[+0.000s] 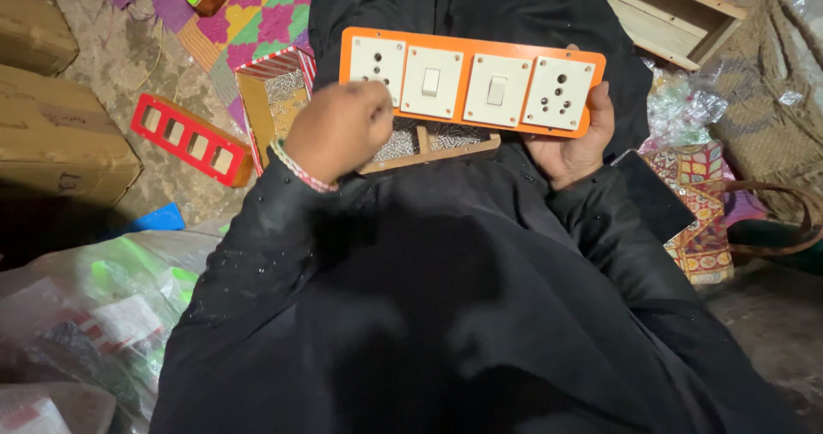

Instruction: The person assembles an orange switchboard by inserting white switch modules into the frame and securing them with screws. The person picks screws from a wooden box and tightens them by hand into the switchboard.

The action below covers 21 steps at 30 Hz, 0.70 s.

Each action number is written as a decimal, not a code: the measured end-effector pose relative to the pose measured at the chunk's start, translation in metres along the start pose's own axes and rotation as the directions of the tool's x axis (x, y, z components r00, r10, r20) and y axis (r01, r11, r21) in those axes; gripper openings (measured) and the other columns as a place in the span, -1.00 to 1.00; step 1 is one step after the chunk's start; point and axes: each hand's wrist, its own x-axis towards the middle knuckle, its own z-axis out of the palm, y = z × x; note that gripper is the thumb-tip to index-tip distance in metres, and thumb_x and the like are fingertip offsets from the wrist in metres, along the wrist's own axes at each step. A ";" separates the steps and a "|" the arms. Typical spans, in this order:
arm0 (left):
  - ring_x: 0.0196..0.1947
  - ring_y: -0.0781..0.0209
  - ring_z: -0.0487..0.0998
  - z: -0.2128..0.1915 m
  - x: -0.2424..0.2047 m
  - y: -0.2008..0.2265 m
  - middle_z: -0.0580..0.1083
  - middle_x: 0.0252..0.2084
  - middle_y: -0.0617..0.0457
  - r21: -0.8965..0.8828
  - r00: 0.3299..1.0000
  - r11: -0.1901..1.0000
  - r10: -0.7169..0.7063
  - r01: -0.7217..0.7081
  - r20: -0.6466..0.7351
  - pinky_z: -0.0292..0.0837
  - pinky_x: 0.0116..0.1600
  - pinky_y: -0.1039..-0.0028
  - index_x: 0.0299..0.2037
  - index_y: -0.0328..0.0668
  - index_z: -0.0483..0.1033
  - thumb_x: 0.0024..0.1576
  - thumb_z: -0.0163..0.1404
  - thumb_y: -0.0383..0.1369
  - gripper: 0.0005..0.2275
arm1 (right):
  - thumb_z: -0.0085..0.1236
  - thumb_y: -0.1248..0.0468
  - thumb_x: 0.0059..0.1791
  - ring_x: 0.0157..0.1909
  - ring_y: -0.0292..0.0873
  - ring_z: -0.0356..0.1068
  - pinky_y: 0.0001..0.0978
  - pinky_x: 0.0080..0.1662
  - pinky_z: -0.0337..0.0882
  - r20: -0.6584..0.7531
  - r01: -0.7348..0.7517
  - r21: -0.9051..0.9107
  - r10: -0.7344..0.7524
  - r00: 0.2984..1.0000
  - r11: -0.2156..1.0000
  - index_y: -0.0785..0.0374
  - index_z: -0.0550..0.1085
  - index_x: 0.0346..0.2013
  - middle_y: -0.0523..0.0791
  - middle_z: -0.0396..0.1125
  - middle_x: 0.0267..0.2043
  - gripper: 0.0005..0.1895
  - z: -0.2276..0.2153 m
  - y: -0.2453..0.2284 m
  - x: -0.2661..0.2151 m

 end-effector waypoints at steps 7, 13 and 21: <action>-0.24 -0.20 0.57 0.036 -0.018 -0.015 0.55 -0.29 -0.14 0.112 0.991 0.992 0.045 -0.060 0.128 0.47 -0.15 0.04 -0.33 -0.26 0.55 0.10 0.00 -0.43 -0.91 | 0.10 -0.18 0.08 0.44 -0.08 0.27 0.01 0.47 0.24 0.044 0.052 0.011 -0.052 0.998 0.999 0.05 0.29 0.44 -0.16 0.29 0.42 -0.29 -0.001 -0.002 0.004; -0.24 -0.18 0.57 0.032 -0.003 -0.011 0.54 -0.29 -0.16 0.168 0.987 0.985 0.010 -0.037 0.158 0.48 -0.13 0.07 -0.34 -0.22 0.59 0.10 0.05 -0.38 -0.90 | 0.09 -0.17 0.08 0.43 -0.08 0.29 0.02 0.44 0.28 0.031 0.071 0.044 -0.072 0.997 0.997 0.04 0.30 0.42 -0.17 0.31 0.40 -0.32 -0.007 -0.003 0.009; 0.20 -0.10 0.45 -0.011 0.034 0.024 0.49 0.12 -0.14 0.162 0.936 0.930 0.344 -0.330 -0.071 0.37 0.24 0.15 0.16 -0.34 0.45 -0.03 0.28 -0.34 -0.46 | 0.10 -0.15 0.08 0.43 -0.06 0.31 0.03 0.45 0.28 0.016 0.070 0.057 -0.071 0.997 0.996 0.05 0.34 0.38 -0.17 0.33 0.36 -0.35 -0.017 0.002 0.012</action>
